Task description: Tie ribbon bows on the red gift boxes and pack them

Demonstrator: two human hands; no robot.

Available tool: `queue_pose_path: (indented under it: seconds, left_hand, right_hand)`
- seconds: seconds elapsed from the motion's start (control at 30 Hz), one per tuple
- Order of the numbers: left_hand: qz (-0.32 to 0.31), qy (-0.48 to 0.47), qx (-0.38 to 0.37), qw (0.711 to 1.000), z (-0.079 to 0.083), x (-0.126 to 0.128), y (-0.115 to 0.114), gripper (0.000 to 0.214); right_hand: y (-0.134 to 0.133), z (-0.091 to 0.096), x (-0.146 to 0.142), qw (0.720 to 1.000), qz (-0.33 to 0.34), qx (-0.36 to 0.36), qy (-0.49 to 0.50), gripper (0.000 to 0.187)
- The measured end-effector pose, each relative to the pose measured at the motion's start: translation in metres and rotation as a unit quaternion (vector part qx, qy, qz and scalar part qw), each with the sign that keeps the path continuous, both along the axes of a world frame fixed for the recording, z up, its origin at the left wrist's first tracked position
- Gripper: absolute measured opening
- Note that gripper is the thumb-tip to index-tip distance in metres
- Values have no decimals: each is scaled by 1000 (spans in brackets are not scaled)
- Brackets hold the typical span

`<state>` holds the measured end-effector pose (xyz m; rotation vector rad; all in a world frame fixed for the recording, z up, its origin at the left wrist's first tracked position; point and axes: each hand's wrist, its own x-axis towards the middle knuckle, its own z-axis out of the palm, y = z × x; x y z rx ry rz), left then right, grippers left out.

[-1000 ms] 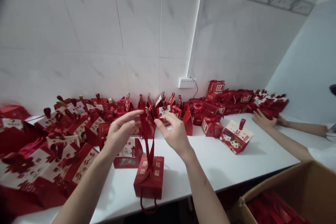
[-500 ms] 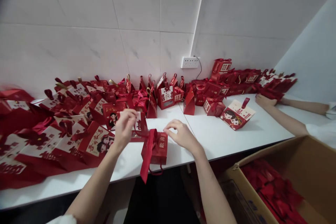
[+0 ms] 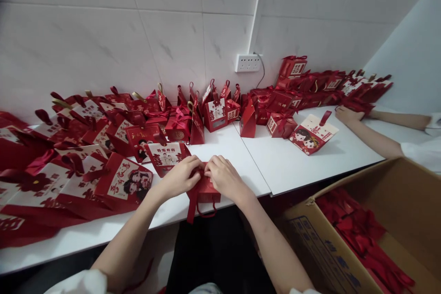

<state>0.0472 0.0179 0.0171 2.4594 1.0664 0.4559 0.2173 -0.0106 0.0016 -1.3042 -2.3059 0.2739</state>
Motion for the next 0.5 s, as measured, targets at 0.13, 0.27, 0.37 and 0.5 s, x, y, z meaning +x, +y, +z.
queue_pose_path:
  seconds: [0.13, 0.27, 0.37, 0.5]
  left_hand:
    - [-20, -5, -24, 999, 4, 1, 6, 8]
    - [-24, -31, -22, 999, -4, 2, 6, 7]
    - [-27, -49, -27, 998, -10, 0, 4, 11]
    - [-17, -83, -49, 995, -11, -4, 3, 9]
  right_hand:
    - [2, -4, 3, 999, 12, 0, 52, 15]
    - [4, -3, 7, 996, 31, -31, 72, 16]
    - [6, -2, 13, 992, 57, -65, 87, 16]
    - [8, -3, 19, 985, 75, -82, 128, 10]
